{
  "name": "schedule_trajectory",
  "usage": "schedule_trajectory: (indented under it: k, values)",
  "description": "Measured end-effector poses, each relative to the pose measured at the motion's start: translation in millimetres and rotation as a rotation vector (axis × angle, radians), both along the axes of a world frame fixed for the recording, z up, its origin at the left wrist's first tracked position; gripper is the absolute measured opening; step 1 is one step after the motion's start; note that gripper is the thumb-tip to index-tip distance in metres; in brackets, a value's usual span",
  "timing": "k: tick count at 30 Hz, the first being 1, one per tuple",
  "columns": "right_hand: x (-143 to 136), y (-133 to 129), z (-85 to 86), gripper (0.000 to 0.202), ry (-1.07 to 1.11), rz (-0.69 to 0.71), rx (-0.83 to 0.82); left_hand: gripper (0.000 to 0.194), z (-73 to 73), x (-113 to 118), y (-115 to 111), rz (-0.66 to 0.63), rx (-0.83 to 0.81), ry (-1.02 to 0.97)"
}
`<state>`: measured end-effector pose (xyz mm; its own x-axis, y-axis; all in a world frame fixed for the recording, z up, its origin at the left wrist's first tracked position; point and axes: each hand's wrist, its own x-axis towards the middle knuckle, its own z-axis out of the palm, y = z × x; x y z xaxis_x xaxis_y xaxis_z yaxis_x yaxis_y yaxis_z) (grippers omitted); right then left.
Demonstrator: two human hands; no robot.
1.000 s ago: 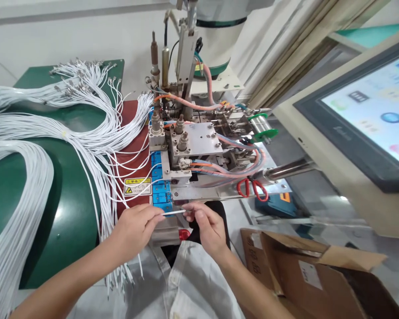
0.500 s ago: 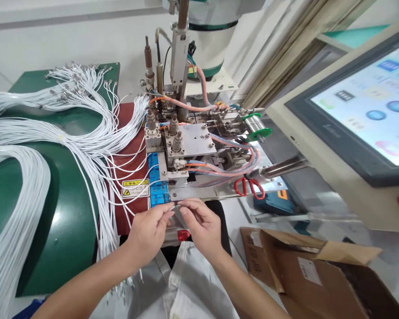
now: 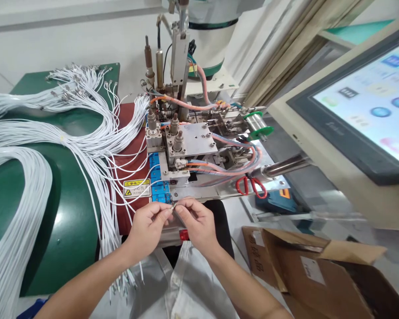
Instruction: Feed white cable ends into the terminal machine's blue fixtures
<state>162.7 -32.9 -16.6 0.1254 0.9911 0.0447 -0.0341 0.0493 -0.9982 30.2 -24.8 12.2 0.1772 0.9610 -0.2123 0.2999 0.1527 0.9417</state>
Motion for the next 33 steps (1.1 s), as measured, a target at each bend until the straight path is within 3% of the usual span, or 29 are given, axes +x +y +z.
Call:
schedule_trajectory:
  k: [4,8,10,14,19,25,33]
  values:
    - [-7,0,-0.8,0.009,-0.05,-0.076,0.047,0.015,-3.2,2,-1,0.063,-0.02,-0.059]
    - [-5,3,3.1,0.008,-0.328,-0.081,0.278,0.016,-10.8,2,-3,0.077,0.034,-0.026]
    - [0,6,6.7,0.009,-0.414,-0.018,0.34,0.015,-12.4,1,-4,0.057,0.084,0.025]
    - [14,14,15.9,0.01,-0.497,0.133,0.307,0.014,-7.8,-3,-2,-0.015,0.249,0.197]
    - [21,20,21.5,0.011,-0.578,0.371,0.227,0.018,-1.0,-9,3,-0.244,0.317,0.334]
    - [0,7,7.3,0.019,-0.277,0.034,-0.016,0.015,-9.8,-6,0,0.013,0.106,0.167]
    - [2,3,-1.3,0.012,-0.165,0.023,-0.077,0.027,-10.8,-2,0,0.084,-0.038,0.016]
